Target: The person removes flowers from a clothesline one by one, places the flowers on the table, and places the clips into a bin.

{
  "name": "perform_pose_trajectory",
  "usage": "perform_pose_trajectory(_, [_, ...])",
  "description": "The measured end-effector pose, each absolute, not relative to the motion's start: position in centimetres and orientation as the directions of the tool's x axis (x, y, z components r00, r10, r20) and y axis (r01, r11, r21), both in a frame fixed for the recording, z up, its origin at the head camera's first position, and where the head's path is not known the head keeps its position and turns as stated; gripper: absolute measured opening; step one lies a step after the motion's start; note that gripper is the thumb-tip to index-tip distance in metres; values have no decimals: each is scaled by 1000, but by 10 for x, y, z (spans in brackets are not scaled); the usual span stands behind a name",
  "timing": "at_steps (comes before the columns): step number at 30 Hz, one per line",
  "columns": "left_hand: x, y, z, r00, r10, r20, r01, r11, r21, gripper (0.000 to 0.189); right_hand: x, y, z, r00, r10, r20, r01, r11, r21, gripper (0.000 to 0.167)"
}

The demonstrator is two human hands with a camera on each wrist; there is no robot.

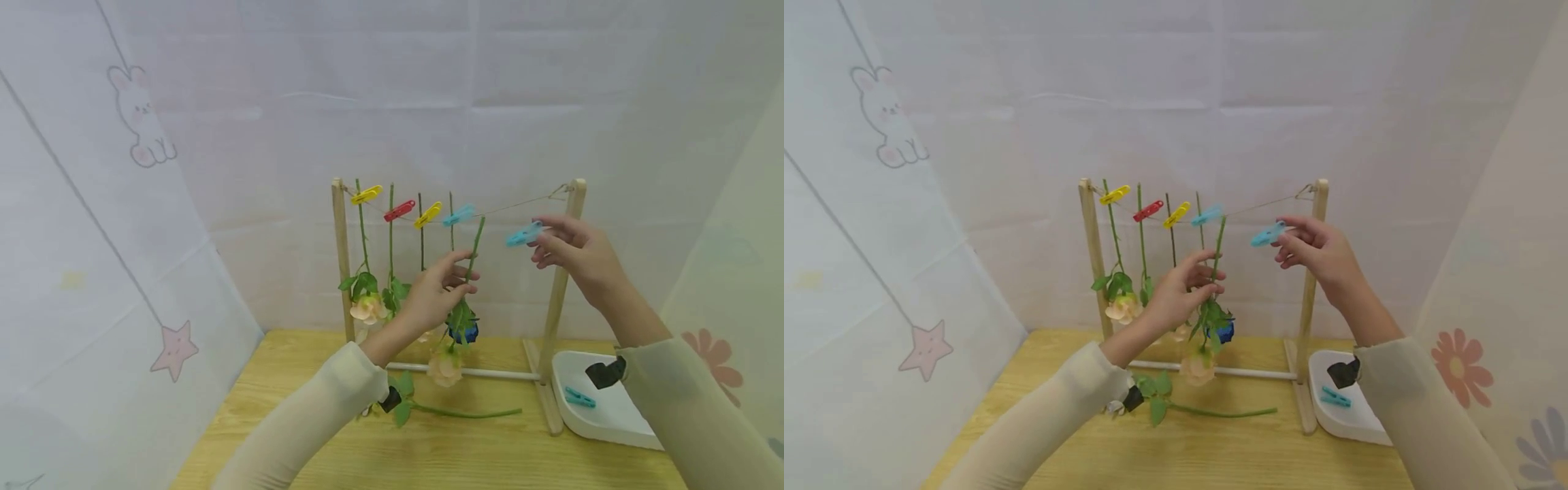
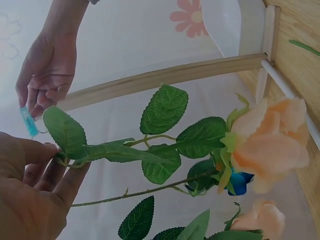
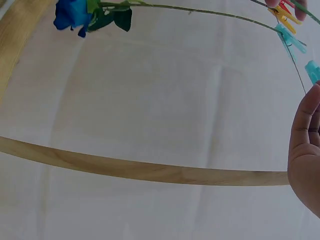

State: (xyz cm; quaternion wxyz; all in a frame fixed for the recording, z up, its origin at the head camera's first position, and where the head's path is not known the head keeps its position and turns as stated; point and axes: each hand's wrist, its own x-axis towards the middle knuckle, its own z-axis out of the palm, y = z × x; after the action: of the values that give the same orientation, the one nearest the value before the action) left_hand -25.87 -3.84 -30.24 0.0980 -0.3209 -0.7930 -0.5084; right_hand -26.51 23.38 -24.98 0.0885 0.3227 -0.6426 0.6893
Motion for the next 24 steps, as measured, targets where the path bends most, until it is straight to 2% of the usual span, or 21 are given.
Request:
perform_pose_trajectory(7, [-250,-46,-305,-749,426,508,646,297,703,53,-262,240,-263,-772,-295,563,-530,-189,-827,30])
perform_pose_trajectory(15, [-243,-58,-312,-679,455,576,725,293,623,57,-256,248,-278,-768,-278,577,-546,-187,-817,31])
perform_pose_trajectory(24, [-236,-71,-320,-654,479,586,753,340,563,58,-249,266,-298,-763,-265,590,-542,-236,-806,32])
